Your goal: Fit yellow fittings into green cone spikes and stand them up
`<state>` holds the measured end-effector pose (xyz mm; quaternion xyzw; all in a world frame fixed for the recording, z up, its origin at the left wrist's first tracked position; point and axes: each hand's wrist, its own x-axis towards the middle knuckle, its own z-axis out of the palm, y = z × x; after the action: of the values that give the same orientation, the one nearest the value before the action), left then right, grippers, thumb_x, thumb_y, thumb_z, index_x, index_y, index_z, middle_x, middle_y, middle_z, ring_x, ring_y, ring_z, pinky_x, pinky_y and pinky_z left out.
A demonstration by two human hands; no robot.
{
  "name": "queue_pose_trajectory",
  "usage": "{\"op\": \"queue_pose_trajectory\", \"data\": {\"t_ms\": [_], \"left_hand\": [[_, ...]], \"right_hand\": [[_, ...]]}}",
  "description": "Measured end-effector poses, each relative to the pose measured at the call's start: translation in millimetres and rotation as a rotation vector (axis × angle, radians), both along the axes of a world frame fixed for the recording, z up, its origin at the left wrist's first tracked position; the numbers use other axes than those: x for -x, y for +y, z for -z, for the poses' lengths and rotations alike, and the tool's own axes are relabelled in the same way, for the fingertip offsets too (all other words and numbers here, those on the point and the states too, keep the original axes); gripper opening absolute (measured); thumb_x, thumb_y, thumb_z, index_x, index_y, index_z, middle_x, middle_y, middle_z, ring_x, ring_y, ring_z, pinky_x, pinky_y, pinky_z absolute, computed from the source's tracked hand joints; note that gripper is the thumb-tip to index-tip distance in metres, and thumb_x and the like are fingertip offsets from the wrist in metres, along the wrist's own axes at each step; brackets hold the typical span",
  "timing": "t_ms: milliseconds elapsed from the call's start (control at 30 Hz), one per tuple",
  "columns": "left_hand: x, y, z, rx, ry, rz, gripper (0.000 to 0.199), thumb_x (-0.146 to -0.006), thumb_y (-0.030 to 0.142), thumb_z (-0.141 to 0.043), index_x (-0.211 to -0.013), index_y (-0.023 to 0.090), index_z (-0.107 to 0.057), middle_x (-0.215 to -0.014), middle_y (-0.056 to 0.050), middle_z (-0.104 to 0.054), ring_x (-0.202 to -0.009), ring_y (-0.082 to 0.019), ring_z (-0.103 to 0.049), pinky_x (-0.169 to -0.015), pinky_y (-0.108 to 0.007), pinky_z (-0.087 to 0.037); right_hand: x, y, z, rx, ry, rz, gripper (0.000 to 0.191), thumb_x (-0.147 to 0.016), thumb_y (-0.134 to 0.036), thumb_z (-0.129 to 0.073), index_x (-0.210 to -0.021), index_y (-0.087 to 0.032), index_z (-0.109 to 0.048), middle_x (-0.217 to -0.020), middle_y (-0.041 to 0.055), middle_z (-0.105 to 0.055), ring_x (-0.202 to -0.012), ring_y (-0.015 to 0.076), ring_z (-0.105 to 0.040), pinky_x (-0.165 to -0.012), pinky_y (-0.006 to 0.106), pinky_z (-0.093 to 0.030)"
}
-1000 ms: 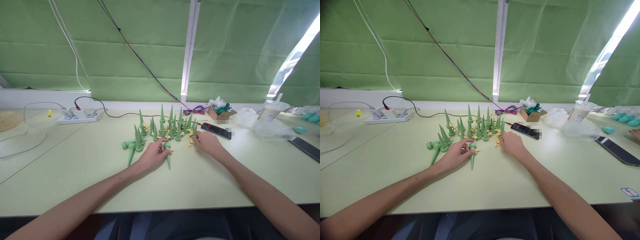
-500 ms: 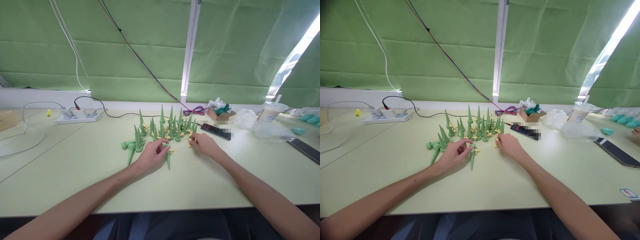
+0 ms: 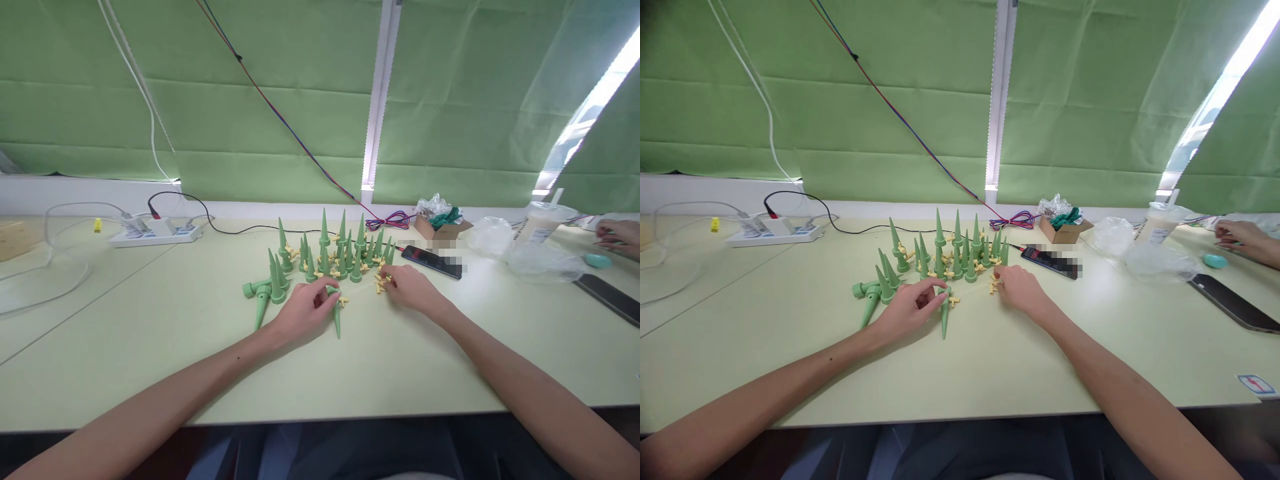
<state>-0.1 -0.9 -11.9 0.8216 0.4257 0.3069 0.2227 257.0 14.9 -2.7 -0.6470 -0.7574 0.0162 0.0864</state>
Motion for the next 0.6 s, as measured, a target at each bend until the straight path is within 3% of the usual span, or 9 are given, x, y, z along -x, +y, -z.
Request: {"op": "queue_pose_trajectory", "data": {"t_ms": [167,400,500,600], "left_hand": [[0.5,0.4,0.0,0.01,0.015,0.01,0.023,-0.095,0.035,-0.048,-0.104,0.02,-0.062,-0.058,0.006,-0.049,-0.054,-0.011,-0.044,-0.054,-0.024,-0.031],[-0.3,-0.6,-1.1,0.018,0.041,0.015,0.024,-0.094,0.036,-0.048,-0.105,0.02,-0.062,-0.059,0.005,-0.051,-0.054,-0.012,-0.046,-0.054,-0.024,-0.032],[-0.2,-0.2,-1.2,0.014,0.038,0.001,0.026,-0.094,0.037,-0.047,-0.106,0.019,-0.063,-0.06,0.004,-0.053,-0.055,-0.013,-0.048,-0.053,-0.025,-0.033],[0.2,1.0,-0.8,0.008,0.043,-0.016,0.029,-0.095,0.039,-0.046,-0.11,0.019,-0.062,-0.062,0.003,-0.055,-0.057,-0.014,-0.05,-0.054,-0.026,-0.034]], "right_hand": [[0.5,0.8,1.3,0.007,0.018,-0.022,0.015,-0.088,-0.02,-0.051,-0.096,-0.02,-0.064,-0.086,0.0084,-0.067,-0.085,0.0217,-0.06,-0.059,0.025,-0.029],[1.0,4.3,4.8,-0.014,0.049,-0.034,0.014,-0.09,-0.019,-0.048,-0.08,-0.019,-0.058,-0.078,0.0064,-0.065,-0.074,0.0187,-0.059,-0.057,0.025,-0.028],[2.5,3.3,4.0,-0.054,0.078,-0.025,0.014,-0.093,-0.02,-0.044,-0.084,-0.018,-0.055,-0.081,0.0071,-0.066,-0.076,0.0187,-0.059,-0.059,0.025,-0.031],[9.4,-2.1,2.9,-0.125,0.23,-0.12,0.013,-0.096,-0.024,-0.043,-0.09,-0.019,-0.053,-0.081,0.0047,-0.066,-0.074,0.017,-0.059,-0.063,0.025,-0.035]]}}
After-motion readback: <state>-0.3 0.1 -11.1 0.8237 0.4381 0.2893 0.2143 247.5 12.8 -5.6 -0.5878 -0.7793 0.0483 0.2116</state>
